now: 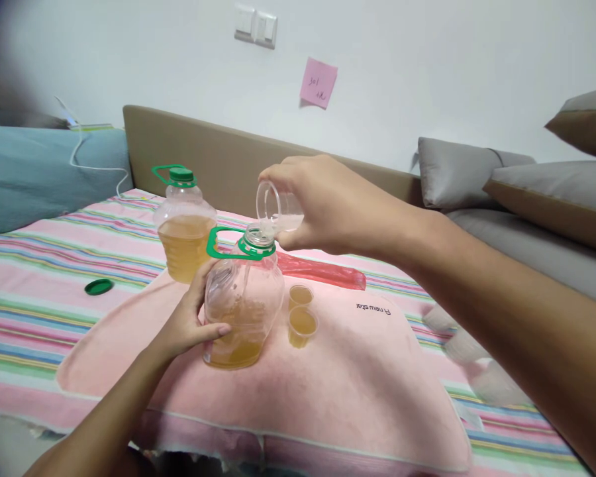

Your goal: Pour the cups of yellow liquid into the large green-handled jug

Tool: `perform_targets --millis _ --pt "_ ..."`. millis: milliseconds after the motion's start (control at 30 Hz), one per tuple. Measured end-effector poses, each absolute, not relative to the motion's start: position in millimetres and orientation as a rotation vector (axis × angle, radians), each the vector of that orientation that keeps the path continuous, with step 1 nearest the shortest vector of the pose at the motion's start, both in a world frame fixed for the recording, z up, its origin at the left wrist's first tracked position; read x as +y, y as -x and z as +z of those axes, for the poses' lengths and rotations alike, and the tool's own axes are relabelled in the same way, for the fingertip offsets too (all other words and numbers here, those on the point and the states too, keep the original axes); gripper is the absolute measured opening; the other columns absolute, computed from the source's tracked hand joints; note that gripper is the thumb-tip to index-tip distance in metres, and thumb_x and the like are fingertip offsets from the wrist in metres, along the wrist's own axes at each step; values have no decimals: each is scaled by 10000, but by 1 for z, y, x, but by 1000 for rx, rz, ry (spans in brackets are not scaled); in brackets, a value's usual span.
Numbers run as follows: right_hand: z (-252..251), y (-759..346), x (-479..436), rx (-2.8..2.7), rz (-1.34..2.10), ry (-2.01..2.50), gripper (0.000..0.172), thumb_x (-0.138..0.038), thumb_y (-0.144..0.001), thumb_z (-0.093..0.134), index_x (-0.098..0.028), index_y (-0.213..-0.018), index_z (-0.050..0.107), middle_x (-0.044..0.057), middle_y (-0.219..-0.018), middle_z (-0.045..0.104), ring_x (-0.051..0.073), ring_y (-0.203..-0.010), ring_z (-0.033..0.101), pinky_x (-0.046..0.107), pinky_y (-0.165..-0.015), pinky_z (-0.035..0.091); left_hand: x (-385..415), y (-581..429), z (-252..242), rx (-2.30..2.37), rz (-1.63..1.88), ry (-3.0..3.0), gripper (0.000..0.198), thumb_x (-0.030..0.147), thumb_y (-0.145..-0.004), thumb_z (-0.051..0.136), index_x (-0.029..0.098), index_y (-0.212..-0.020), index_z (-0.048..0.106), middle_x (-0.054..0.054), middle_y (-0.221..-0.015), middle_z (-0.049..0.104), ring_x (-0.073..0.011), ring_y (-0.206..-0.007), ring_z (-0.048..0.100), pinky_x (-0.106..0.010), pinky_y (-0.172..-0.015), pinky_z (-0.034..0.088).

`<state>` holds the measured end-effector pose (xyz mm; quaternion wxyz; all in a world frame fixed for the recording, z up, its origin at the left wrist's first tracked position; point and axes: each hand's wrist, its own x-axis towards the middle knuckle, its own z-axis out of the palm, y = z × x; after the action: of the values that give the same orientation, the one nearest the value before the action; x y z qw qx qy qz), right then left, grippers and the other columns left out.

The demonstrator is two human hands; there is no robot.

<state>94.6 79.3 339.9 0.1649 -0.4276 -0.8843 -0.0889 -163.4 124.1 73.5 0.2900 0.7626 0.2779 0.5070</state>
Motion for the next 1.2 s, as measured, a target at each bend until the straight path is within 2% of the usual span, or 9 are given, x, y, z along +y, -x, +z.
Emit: perform_targets --millis 267,433,567,833,1200 --pt "341 -89 76 -2583 -419 1210 627 -342 -801 897 -297 -1409 751 82 -1367 765 387 -1287 708 496 -1146 539 123 164 73 765 1335 -2015 1303 781 -725 924 313 -1770 302 -209 -1796 393 -539 -1675 346 -718 -1360 297" --pt "334 -93 79 -2633 -727 941 484 -381 -956 761 -244 -1416 701 85 -1349 756 362 -1296 696 538 -1151 525 124 163 72 765 1349 -2022 1303 806 -718 915 302 -1760 319 -217 -1771 420 -545 -1660 368 -728 -1356 294" --pt "329 -94 79 -2656 -905 747 379 -286 -1062 604 -214 -1428 664 95 -1349 746 338 -1306 697 580 -1168 507 125 164 72 778 1347 -2039 1307 845 -713 889 300 -1755 321 -223 -1747 447 -548 -1644 396 -738 -1346 307" --pt "327 -87 75 -2663 -918 644 380 -198 -1137 415 -255 -1417 666 22 -1391 740 300 -1409 661 624 -1245 467 125 164 71 773 1370 -2061 1266 812 -735 896 294 -1748 340 -219 -1734 476 -537 -1631 426 -732 -1345 317" --pt "325 -86 73 -2641 -872 576 388 -221 -1145 435 -291 -1461 649 10 -1428 744 274 -1430 662 628 -1306 431 124 164 74 733 1374 -2066 1253 799 -749 899 328 -1760 327 -199 -1781 421 -538 -1652 391 -730 -1345 321"
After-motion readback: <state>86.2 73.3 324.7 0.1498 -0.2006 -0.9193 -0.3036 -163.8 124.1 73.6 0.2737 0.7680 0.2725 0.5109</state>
